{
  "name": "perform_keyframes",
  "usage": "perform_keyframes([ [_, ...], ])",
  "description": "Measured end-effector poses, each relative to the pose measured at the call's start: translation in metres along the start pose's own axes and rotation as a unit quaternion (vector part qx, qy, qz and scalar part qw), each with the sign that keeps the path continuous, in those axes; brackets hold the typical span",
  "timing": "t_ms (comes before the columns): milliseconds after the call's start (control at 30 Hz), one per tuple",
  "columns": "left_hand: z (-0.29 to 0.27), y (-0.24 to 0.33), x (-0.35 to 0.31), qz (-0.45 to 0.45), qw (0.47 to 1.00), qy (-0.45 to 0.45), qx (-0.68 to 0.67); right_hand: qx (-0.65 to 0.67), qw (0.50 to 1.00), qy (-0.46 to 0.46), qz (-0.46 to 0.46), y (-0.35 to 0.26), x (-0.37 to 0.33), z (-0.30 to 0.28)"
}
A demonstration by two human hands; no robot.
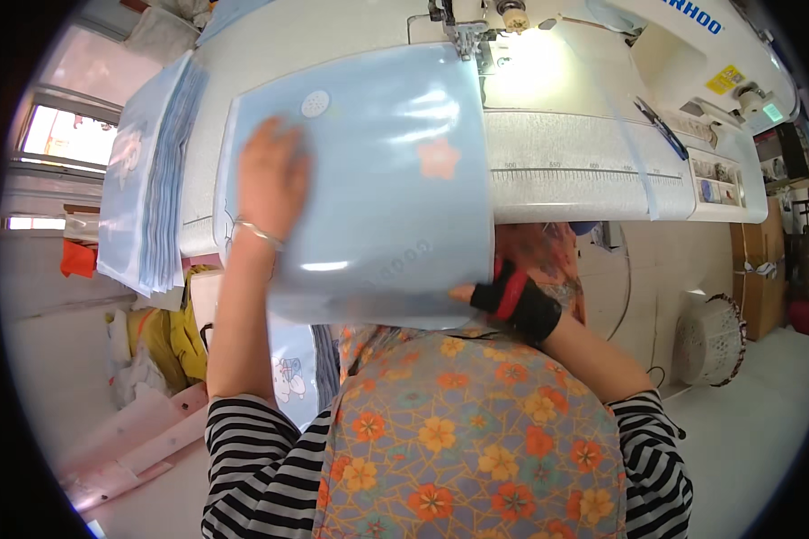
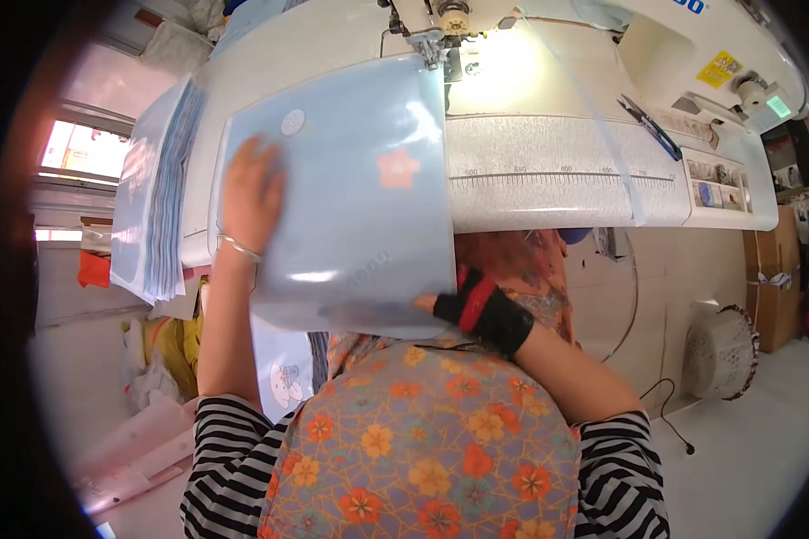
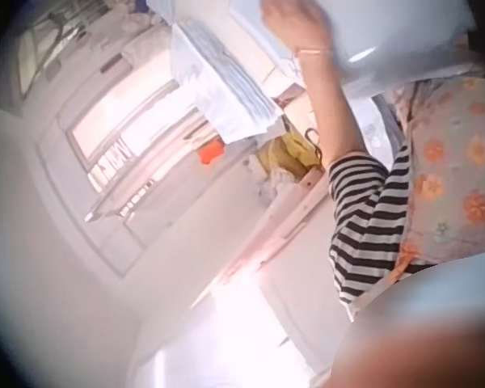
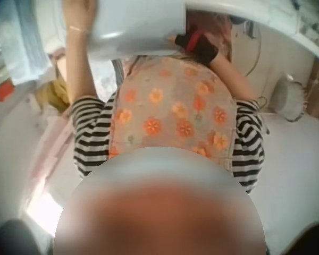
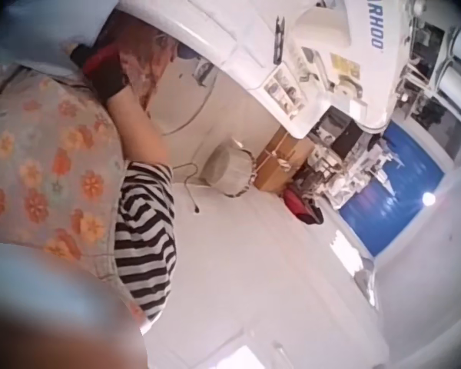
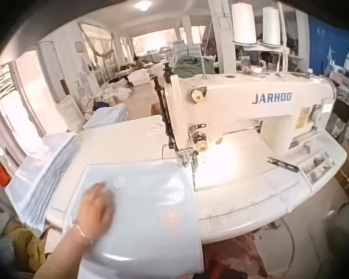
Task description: Using an industrial sewing machine to stitch the edges of printed plastic or fabric covers.
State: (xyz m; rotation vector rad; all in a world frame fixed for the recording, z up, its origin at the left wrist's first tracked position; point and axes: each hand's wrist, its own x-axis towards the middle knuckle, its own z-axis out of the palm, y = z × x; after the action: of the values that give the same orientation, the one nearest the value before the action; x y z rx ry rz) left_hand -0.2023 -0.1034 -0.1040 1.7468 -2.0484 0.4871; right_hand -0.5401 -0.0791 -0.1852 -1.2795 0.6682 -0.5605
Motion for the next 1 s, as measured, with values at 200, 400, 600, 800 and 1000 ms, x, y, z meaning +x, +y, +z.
perform_keyframes([
  [200, 0.009, 0.145, 0.034, 0.101, 0.980, -0.076, -0.152, -0.069, 0.994, -0.052, 0.059, -0.030, -0.014, 0.010],
  [400, 0.022, 0.146, 0.050, 0.058, 0.980, -0.102, -0.161, -0.113, 0.989, -0.028, 0.089, -0.033, -0.004, 0.001],
  [600, 0.040, 0.141, 0.078, 0.049, 0.983, -0.070, -0.160, -0.121, 0.991, 0.003, 0.059, -0.028, 0.008, -0.011],
  [800, 0.064, 0.123, 0.087, 0.049, 0.981, -0.067, -0.175, -0.043, 0.996, 0.083, -0.006, -0.020, 0.020, -0.001],
  [1000, 0.019, 0.117, 0.044, 0.117, 0.946, -0.167, -0.251, 0.021, 0.995, 0.095, -0.001, -0.040, 0.021, 0.001],
])
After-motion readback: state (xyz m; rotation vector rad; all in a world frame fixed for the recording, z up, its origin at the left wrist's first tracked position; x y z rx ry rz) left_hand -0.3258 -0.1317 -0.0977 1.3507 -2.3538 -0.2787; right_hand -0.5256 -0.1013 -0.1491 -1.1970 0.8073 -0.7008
